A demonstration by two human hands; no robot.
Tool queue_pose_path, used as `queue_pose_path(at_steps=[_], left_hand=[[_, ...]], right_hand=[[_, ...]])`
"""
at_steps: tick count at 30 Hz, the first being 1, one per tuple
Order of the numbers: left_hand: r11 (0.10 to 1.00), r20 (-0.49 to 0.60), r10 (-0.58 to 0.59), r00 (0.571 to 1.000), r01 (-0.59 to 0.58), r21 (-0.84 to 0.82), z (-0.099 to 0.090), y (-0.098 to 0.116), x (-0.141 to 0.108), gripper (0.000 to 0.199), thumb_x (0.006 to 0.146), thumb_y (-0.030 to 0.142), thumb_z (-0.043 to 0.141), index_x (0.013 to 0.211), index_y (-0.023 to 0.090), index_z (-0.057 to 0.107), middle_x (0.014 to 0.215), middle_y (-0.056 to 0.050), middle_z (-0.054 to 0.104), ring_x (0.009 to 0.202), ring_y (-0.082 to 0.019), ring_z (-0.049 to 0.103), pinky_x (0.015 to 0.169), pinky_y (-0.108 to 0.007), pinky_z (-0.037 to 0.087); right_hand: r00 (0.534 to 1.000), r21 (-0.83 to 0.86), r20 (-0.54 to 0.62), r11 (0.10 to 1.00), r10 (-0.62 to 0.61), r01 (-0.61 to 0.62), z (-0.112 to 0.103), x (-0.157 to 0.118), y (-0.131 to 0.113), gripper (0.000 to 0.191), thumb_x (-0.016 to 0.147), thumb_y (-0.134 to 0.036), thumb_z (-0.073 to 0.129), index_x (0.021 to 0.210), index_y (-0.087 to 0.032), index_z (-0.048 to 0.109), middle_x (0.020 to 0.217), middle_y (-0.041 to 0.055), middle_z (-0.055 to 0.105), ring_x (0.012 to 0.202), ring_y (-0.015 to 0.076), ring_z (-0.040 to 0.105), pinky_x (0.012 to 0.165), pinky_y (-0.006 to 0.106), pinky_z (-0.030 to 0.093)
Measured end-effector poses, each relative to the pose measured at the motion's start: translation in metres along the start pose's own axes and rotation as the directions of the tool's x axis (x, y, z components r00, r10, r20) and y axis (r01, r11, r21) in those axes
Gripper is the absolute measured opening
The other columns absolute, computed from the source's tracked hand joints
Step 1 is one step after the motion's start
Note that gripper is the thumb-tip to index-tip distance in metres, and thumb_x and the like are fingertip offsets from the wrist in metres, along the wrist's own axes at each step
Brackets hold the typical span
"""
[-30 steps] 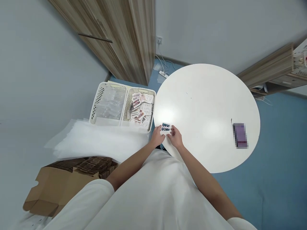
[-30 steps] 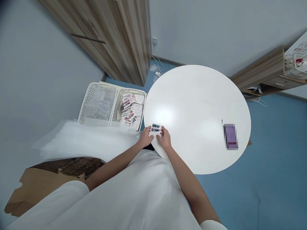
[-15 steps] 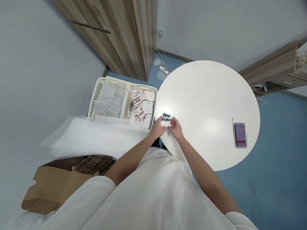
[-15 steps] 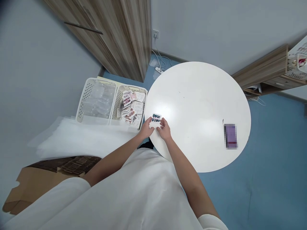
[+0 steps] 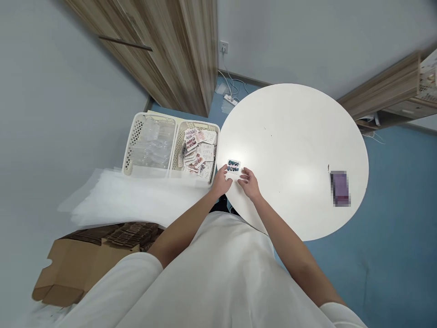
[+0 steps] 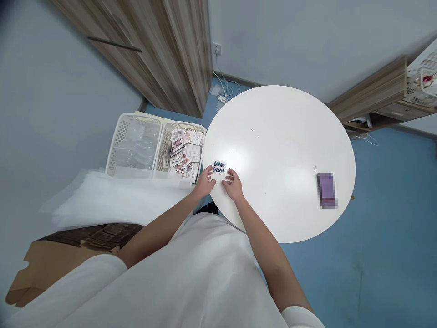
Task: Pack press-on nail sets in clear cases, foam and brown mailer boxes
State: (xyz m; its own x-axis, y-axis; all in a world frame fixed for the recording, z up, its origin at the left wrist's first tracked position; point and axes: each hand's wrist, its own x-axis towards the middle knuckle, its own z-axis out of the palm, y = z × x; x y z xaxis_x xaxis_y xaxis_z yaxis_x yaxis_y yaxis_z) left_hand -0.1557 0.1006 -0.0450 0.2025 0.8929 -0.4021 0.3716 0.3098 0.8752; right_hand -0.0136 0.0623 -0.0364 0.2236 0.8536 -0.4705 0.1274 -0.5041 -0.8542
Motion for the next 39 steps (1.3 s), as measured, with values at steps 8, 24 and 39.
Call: queue_pose_path(at_steps=[8,24,39], left_hand=[[0.998,0.012,0.017,1.000,-0.018,0.067,0.012,-0.007,-0.030,0.040,0.071,0.016,0.051,0.111,0.019,0.051,0.101,-0.006,0.059,0.078,-0.013,0.053,0.070,-0.027,0.045],[0.995,-0.197,-0.093,0.976,0.097,0.010,0.046,-0.014,-0.150,0.031,0.075,0.027,0.052,0.104,0.017,0.055,0.094,-0.006,0.060,0.076,-0.012,0.057,0.071,-0.026,0.047],[0.993,-0.465,-0.109,0.879,0.077,-0.087,-0.034,-0.056,-0.213,0.030,0.073,0.025,0.053,0.102,0.017,0.055,0.092,-0.004,0.061,0.071,-0.011,0.056,0.066,-0.024,0.048]], right_hand=[[0.998,-0.070,0.054,0.997,0.045,-0.041,-0.034,-0.040,0.015,0.039,0.068,-0.031,0.054,0.106,-0.021,0.053,0.100,0.0057,0.059,0.071,0.0128,0.056,0.073,0.034,0.047],[0.945,0.011,0.321,0.998,-0.061,0.060,-0.074,-0.086,0.038,0.035,0.067,-0.041,0.058,0.094,-0.018,0.059,0.087,0.0059,0.063,0.073,0.0150,0.057,0.075,0.034,0.047],[0.833,-0.020,0.523,0.974,-0.181,0.224,0.030,-0.097,0.008,0.038,0.067,-0.044,0.057,0.095,-0.018,0.059,0.086,0.0075,0.063,0.075,0.0175,0.058,0.069,0.033,0.048]])
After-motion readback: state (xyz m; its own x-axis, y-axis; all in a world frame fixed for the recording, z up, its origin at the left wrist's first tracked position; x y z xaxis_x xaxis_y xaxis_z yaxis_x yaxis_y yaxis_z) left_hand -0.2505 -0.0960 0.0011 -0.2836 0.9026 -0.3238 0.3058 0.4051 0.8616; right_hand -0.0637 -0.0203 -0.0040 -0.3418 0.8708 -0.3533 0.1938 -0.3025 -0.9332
